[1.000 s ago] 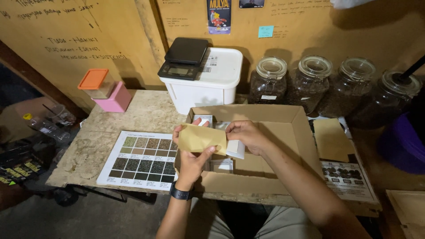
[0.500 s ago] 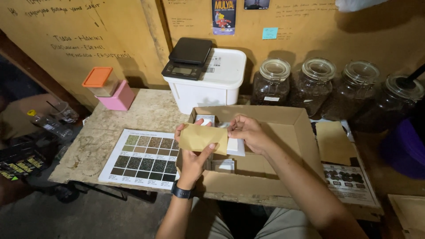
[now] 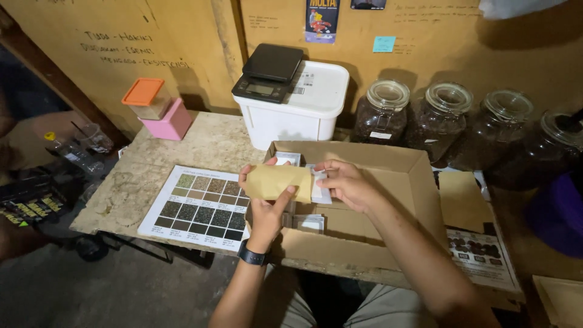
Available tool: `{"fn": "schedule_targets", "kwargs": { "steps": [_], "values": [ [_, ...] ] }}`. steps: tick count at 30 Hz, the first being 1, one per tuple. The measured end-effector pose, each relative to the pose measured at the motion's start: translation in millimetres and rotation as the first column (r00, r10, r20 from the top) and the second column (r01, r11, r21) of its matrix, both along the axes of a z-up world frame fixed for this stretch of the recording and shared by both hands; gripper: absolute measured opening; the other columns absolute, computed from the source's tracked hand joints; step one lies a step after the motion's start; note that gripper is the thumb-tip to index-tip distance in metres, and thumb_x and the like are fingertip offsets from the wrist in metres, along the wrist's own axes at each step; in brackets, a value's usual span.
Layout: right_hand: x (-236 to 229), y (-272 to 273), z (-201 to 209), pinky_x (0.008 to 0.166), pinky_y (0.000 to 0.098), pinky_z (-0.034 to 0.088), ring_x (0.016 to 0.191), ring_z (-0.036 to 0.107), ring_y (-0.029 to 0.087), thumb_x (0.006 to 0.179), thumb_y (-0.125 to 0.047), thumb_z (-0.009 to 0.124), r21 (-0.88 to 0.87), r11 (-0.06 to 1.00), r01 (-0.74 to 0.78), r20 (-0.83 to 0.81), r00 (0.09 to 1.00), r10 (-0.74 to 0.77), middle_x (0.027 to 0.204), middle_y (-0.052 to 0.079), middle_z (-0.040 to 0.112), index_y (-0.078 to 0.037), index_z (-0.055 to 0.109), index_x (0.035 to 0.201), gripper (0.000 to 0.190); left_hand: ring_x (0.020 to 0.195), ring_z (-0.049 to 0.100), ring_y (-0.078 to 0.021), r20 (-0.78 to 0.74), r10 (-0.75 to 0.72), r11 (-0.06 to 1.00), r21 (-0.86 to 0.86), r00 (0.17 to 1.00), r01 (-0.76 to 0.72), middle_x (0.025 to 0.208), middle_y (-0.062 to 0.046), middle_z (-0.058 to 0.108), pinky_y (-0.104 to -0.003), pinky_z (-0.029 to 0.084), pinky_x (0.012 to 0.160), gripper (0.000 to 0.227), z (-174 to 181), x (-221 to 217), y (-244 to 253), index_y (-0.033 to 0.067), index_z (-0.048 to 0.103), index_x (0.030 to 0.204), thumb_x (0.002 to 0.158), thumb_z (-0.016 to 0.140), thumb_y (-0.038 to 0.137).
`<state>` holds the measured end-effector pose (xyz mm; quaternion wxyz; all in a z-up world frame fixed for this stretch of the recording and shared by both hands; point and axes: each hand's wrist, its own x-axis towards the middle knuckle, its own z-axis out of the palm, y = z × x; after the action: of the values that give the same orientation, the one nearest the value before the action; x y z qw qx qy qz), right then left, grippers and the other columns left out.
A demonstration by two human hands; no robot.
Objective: The person repeatedly folds small brown paper packets, places small white sachets inside them, and folds the tops closed. The finished packets are stacked on a nearby wooden surface. The workspace includes a digital scale, jars of beans, and a color chart.
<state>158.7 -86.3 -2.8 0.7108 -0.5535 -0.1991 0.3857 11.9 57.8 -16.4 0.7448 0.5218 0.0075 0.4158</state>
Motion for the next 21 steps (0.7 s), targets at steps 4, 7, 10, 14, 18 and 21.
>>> {"fn": "schedule_targets", "kwargs": {
  "steps": [4,7,10,14,18,21],
  "values": [
    [9.6,-1.5,-12.4,0.067,0.0311,0.065,0.081,0.073,0.019,0.081,0.007,0.076,0.025,1.000,0.014,0.022,1.000,-0.014,0.101,0.010,0.070,0.001,0.060,0.126,0.047,0.132,0.055,-0.0404,-0.011,-0.045,0.998,0.033,0.999,0.045,0.145,-0.025,0.045,-0.043,0.057,0.104,0.094,5.8,-1.5,-2.0,0.0104,0.007,0.139,0.079,0.074,-0.014],
    [4.9,-1.6,-6.1,0.067,0.0325,0.065,0.080,0.074,0.020,0.083,0.007,0.075,0.038,0.999,0.004,0.007,1.000,-0.005,0.100,0.012,0.071,0.002,0.060,0.127,0.047,0.133,0.054,-0.0422,0.009,-0.038,0.998,0.053,0.999,0.038,0.146,-0.026,0.044,-0.046,0.056,0.106,0.094,3.7,-0.6,-0.3,0.0103,0.007,0.138,0.077,0.075,-0.014],
    [-8.5,-2.8,8.1,0.061,0.0381,0.066,0.074,0.075,0.027,0.083,0.005,0.073,0.011,0.999,-0.051,-0.072,0.996,0.052,0.098,0.016,0.072,0.006,0.062,0.124,0.042,0.132,0.054,-0.0402,-0.004,-0.021,0.995,0.102,1.000,0.022,0.146,-0.024,0.044,-0.045,0.056,0.106,0.097,11.1,-4.0,-3.3,0.0112,0.008,0.136,0.075,0.079,-0.012],
    [-3.7,-2.7,-1.3,0.056,0.0375,0.065,0.068,0.076,0.028,0.082,0.009,0.074,0.014,0.998,-0.067,-0.024,0.997,0.067,0.086,0.016,0.073,0.009,0.069,0.109,0.028,0.134,0.053,-0.0387,-0.033,0.001,0.992,0.124,0.999,0.003,0.148,-0.023,0.044,-0.044,0.057,0.106,0.098,15.9,-5.1,-7.2,0.0118,0.007,0.138,0.076,0.079,-0.012],
    [-8.8,-7.1,13.6,0.048,0.0320,0.061,0.054,0.073,0.025,0.086,0.003,0.074,0.065,0.981,0.182,0.355,0.915,-0.193,0.074,0.015,0.070,0.006,0.069,0.098,0.013,0.129,0.054,-0.0392,-0.147,0.080,0.995,0.065,0.986,-0.072,0.143,-0.024,0.041,-0.050,0.058,0.101,0.115,3.9,4.7,-3.9,0.0113,-0.010,0.150,0.079,0.078,-0.008],
    [-7.5,-7.2,8.0,0.059,0.0334,0.062,0.067,0.076,0.026,0.084,0.000,0.079,0.190,0.942,0.276,0.803,0.508,-0.311,0.080,0.014,0.076,0.000,0.076,0.093,0.010,0.129,0.053,-0.0402,-0.122,0.043,0.998,-0.049,0.992,-0.049,0.140,-0.021,0.038,-0.051,0.059,0.097,0.113,1.7,7.9,-2.9,0.0181,-0.014,0.154,0.085,0.073,-0.004]
  ]
}}
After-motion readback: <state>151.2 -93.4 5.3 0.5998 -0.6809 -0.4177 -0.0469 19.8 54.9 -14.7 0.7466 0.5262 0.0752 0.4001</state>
